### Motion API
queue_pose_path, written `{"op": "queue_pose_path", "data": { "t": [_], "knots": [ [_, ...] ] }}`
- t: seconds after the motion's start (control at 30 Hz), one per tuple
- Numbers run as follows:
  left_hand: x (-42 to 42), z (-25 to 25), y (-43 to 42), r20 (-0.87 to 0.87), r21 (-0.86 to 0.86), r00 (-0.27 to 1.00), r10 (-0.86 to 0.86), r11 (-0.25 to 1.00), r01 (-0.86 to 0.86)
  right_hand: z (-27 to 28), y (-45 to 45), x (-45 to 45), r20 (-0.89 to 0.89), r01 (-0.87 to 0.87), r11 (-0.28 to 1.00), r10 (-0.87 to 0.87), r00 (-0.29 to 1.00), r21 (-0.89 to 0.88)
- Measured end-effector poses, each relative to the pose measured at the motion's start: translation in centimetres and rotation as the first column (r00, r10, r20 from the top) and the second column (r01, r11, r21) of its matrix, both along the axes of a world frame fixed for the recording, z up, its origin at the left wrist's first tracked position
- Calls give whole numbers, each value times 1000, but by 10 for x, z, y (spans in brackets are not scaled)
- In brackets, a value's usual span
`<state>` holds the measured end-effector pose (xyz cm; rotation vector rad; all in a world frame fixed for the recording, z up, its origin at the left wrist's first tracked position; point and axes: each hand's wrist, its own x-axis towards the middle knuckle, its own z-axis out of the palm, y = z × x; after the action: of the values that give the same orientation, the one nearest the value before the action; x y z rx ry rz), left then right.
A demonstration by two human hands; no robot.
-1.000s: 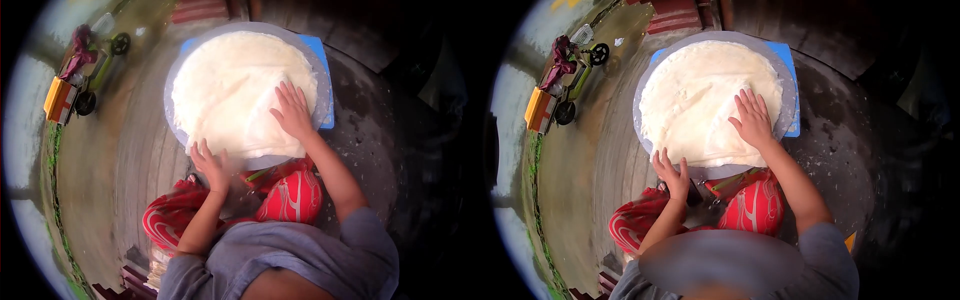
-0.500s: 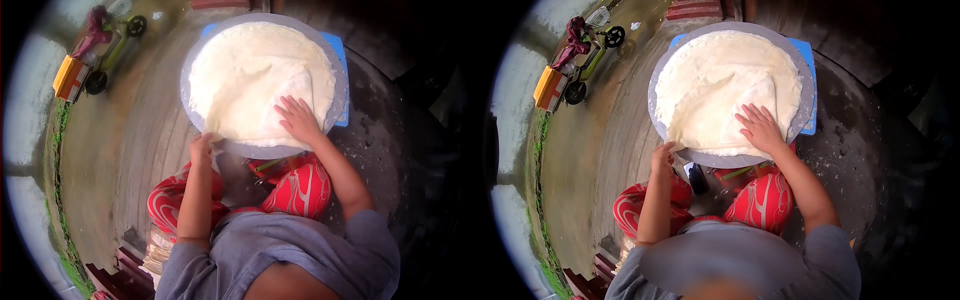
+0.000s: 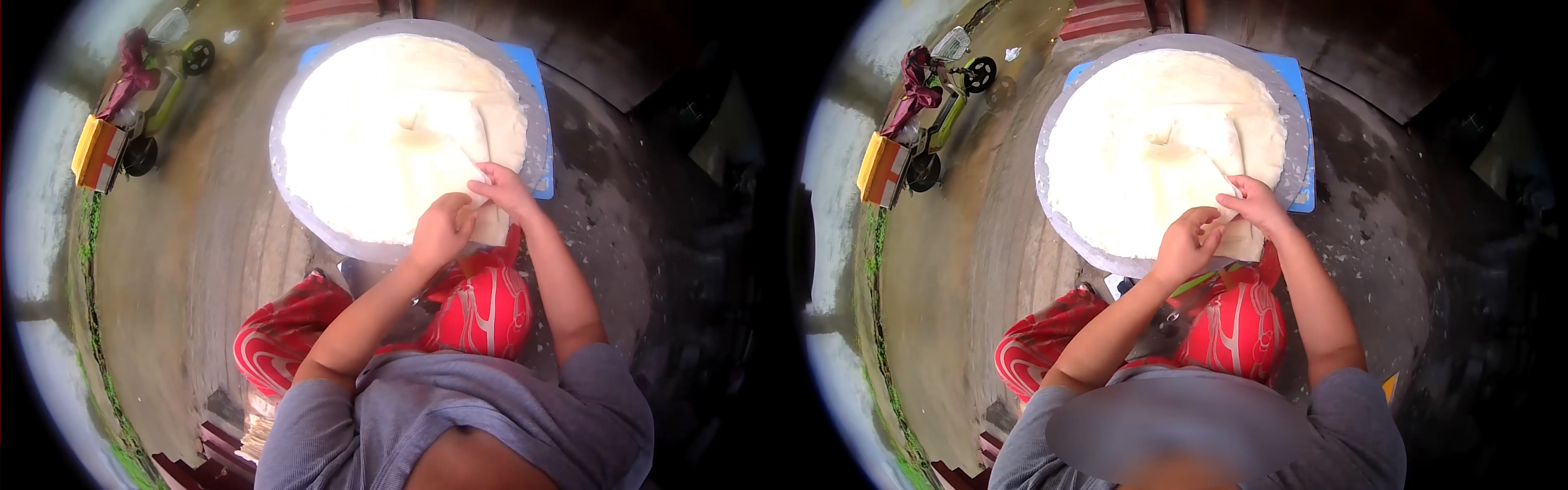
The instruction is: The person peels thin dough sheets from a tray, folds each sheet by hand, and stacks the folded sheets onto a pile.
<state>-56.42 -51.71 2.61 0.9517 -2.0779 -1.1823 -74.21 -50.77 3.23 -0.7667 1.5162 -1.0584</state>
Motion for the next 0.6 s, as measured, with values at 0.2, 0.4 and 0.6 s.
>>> {"op": "queue_pose_path", "data": {
  "t": [0.2,0.4,0.6],
  "knots": [
    [17,-21,-27,270,-494,937,221,867,-62,-22,9,-2,53,-39,999,39,998,7],
    [15,-56,-96,473,-684,823,315,720,118,-52,15,-6,-379,-116,987,67,923,-108],
    [6,-4,-120,466,-188,880,97,982,-8,-15,19,13,-886,-57,993,-66,459,-104]
  ]
}}
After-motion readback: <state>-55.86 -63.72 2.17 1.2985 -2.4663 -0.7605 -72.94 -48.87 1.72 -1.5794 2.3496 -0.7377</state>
